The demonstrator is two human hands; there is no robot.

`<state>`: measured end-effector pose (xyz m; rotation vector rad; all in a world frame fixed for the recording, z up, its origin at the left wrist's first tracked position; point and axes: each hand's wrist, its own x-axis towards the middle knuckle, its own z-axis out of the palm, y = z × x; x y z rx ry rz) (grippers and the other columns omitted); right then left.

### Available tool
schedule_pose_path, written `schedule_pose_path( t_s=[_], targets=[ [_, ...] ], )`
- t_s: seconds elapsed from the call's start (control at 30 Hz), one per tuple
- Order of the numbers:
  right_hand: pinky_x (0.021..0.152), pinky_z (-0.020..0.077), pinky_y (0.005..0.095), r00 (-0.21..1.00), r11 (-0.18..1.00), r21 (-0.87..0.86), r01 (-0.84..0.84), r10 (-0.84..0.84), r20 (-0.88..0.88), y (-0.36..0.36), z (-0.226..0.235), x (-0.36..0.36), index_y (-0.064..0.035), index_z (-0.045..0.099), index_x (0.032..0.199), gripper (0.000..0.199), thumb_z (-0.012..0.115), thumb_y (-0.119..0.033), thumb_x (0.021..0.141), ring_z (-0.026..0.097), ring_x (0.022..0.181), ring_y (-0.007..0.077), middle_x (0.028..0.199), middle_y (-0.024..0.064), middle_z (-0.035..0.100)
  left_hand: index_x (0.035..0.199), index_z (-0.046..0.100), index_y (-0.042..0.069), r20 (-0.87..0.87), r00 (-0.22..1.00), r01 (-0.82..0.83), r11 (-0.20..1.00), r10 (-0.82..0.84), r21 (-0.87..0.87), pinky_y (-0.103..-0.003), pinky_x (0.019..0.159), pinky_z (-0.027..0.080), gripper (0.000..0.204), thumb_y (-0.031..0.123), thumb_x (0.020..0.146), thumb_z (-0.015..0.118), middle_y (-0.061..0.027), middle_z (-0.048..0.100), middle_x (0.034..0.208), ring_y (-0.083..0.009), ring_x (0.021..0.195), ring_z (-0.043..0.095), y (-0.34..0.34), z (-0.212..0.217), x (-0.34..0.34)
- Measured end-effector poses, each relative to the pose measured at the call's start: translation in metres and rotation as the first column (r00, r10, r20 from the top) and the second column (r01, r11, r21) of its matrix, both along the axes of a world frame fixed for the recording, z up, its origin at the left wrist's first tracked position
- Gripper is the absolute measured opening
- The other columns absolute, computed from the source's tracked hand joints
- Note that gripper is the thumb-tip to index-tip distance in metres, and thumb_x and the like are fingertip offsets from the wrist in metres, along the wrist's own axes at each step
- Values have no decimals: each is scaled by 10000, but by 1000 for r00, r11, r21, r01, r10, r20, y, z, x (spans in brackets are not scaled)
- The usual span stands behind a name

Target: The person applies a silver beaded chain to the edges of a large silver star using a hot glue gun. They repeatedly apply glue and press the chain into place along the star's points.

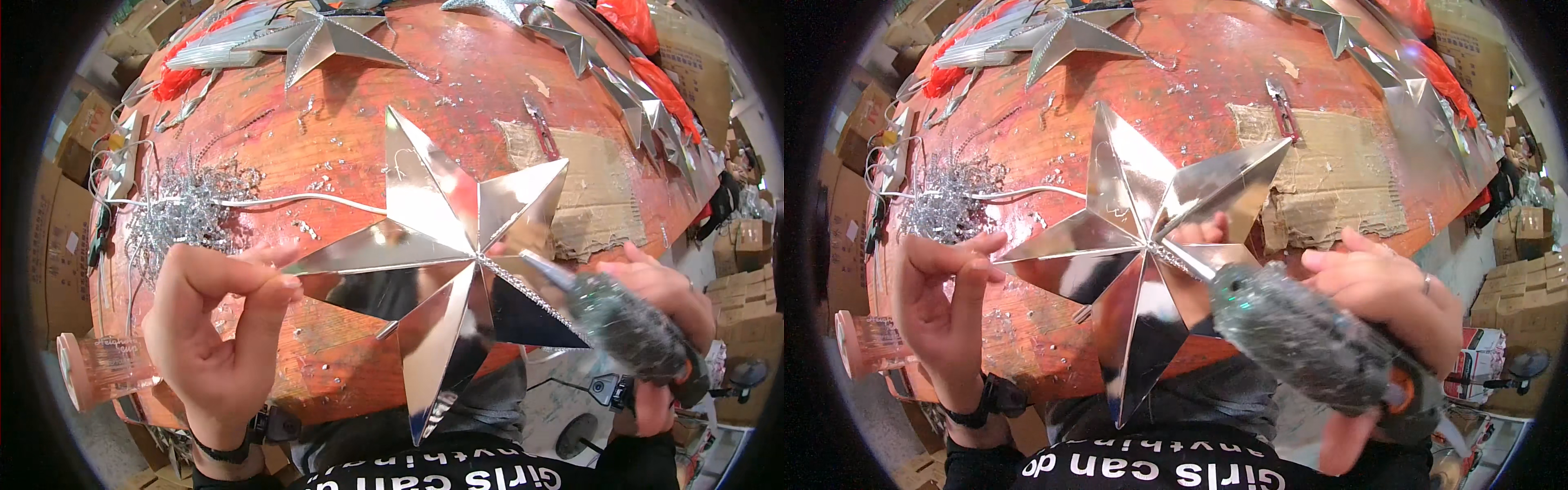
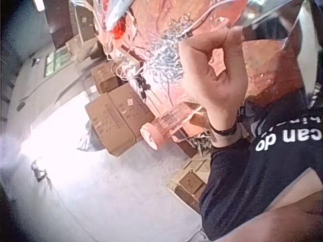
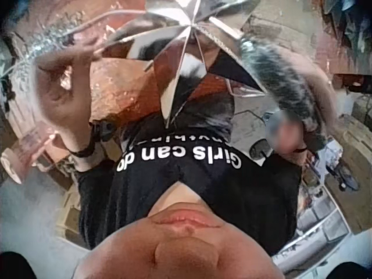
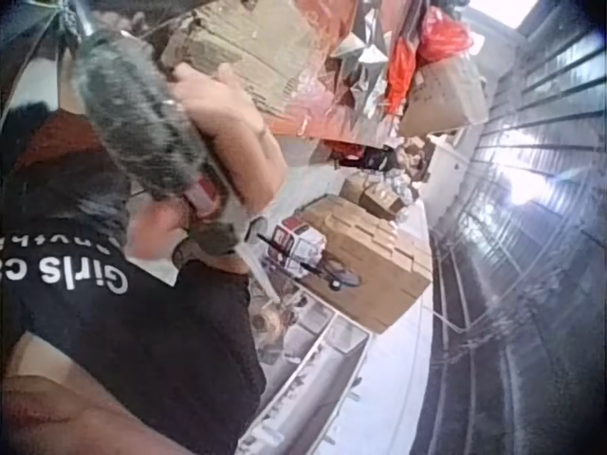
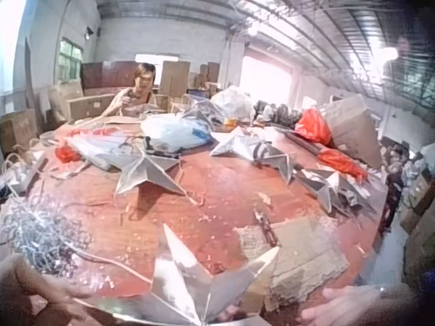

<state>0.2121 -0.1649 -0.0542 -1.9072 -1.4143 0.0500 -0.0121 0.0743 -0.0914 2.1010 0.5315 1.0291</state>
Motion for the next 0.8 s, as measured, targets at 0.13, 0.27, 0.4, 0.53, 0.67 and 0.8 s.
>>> schedule_pose_path(
  t_s=[0.13, 0.27, 0.4, 0.53, 0.67, 0.8],
  targets=[
    [896, 482, 462, 988, 997, -17, -70, 72, 139, 10, 3, -6, -39, 633, 813, 827, 694, -788, 466, 681, 861, 269, 826, 77, 684, 774, 526, -18, 24, 998, -63, 998, 62, 24, -389, 834, 542, 163, -103, 779, 665, -105, 612, 787, -199, 799, 660, 3, 3, 2],
    [858, 500, 455, 973, 997, 2, -81, 78, 216, 12, -1, -6, -40, 631, 788, 817, 684, -798, 490, 678, 798, 257, 788, 64, 669, 789, 535, -23, 90, 991, -101, 995, 103, -27, -392, 852, 535, 154, -115, 781, 658, -145, 646, 839, -228, 852, 665, 5, 4, 3],
    [826, 511, 444, 959, 989, 4, -145, 139, 247, 15, -3, 0, -40, 620, 766, 830, 657, -825, 498, 669, 753, 249, 745, 54, 648, 889, 525, -35, 7, 1000, -18, 995, 18, 94, -383, 889, 515, 96, -76, 845, 600, -232, 658, 956, -292, 980, 644, 5, 7, -1],
    [854, 472, 455, 975, 995, 55, -83, 70, 210, 17, -11, -7, -44, 579, 723, 835, 554, -861, 551, 639, 740, 246, 714, 57, 620, 913, 515, -41, 7, 1000, 18, 995, -19, 100, -394, 911, 501, 70, -68, 871, 564, -257, 650, 988, -297, 994, 640, 4, 6, -1],
    [825, 461, 437, 970, 996, 77, -52, 32, 242, 19, -14, -10, -50, 559, 704, 840, 509, -878, 573, 613, 693, 232, 694, 53, 600, 947, 492, -34, 7, 999, 49, 989, -50, 142, -391, 923, 489, 65, -54, 897, 529, -266, 646, 1004, -294, 1004, 638, 5, 4, -1],
    [798, 457, 419, 969, 993, 88, -75, 52, 241, 16, -16, -5, -52, 549, 693, 843, 498, -885, 575, 604, 670, 230, 676, 46, 586, 984, 470, -12, -39, 997, 74, 974, -67, 213, -385, 916, 490, 74, -49, 921, 486, -278, 640, 1019, -296, 1005, 639, 6, 5, -2]
  ],
)
